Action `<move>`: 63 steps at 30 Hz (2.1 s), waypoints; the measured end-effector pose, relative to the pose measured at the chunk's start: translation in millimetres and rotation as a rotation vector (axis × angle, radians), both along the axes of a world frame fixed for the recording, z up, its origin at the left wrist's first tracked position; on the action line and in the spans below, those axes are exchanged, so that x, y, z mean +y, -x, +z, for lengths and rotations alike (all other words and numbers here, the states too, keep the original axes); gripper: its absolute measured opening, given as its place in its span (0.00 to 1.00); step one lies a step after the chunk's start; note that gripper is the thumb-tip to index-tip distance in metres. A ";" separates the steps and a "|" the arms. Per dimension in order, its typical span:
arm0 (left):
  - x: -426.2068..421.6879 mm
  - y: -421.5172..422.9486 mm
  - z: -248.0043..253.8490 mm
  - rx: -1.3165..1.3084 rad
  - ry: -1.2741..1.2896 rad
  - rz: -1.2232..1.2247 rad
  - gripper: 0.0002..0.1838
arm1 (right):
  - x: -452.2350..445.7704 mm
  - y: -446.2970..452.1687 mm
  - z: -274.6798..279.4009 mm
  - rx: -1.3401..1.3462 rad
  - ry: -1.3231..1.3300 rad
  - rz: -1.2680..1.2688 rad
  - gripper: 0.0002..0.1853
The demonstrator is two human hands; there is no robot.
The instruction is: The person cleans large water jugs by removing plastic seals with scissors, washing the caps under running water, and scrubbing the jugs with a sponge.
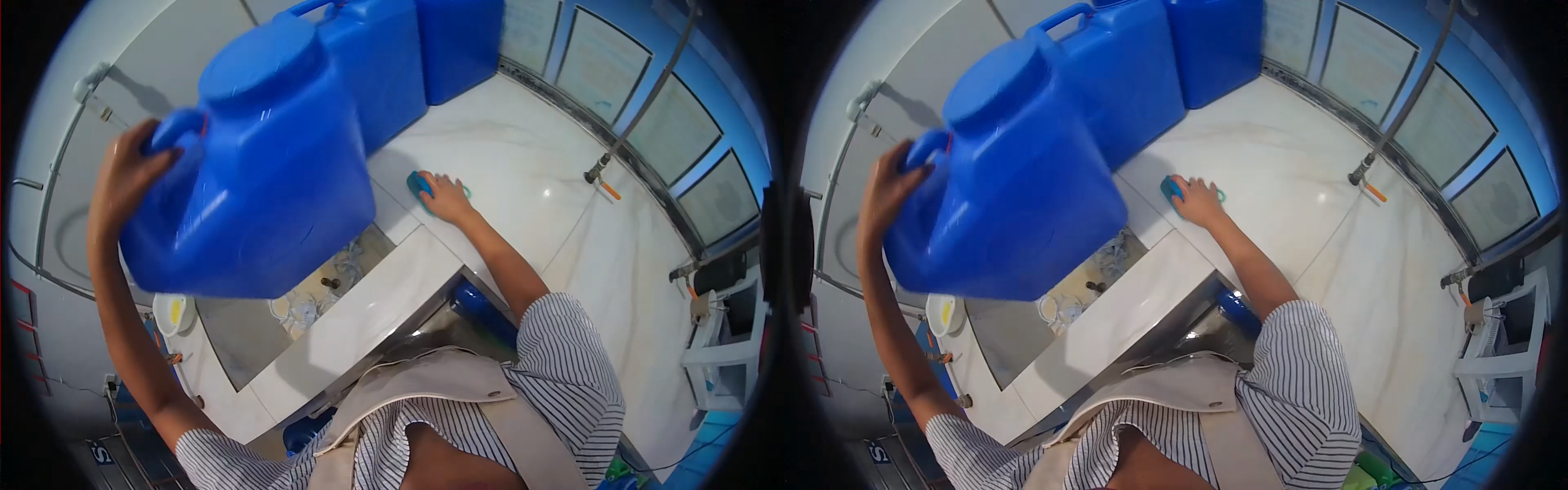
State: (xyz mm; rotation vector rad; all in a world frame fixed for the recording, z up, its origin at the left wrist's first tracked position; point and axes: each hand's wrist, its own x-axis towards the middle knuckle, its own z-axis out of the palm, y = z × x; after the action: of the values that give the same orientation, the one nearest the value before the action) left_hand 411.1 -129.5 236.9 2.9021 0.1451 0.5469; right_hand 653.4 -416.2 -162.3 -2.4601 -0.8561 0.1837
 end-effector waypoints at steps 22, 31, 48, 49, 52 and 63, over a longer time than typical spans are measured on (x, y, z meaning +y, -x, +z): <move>-112.6 -276.5 -134.0 -0.712 -0.153 -0.285 0.17 | -22.5 -78.5 39.5 -0.870 0.268 -0.028 0.31; -0.4 -37.9 -326.0 -0.271 0.150 0.052 0.18 | 0.4 -185.7 21.2 -0.899 0.417 -0.375 0.39; -57.9 661.6 -450.1 -0.729 0.363 1.387 0.13 | 309.1 677.6 24.7 -0.210 -0.179 1.537 0.19; -77.6 709.7 -471.6 -0.707 0.397 1.527 0.13 | 312.8 723.8 22.8 -0.202 -0.163 1.587 0.19; -130.3 781.8 -540.1 -0.684 0.534 1.825 0.14 | 333.4 773.0 4.0 -0.485 -0.247 1.521 0.23; -332.6 1102.4 -812.3 -0.132 0.673 2.544 0.30 | 379.3 780.7 -24.8 -0.569 -0.009 1.313 0.30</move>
State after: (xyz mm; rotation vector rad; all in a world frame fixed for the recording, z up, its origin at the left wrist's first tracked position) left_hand -691.3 -462.1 -575.4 0.4970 2.8666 0.4974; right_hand -127.3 -36.9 -187.1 -1.5348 -2.5589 -0.0889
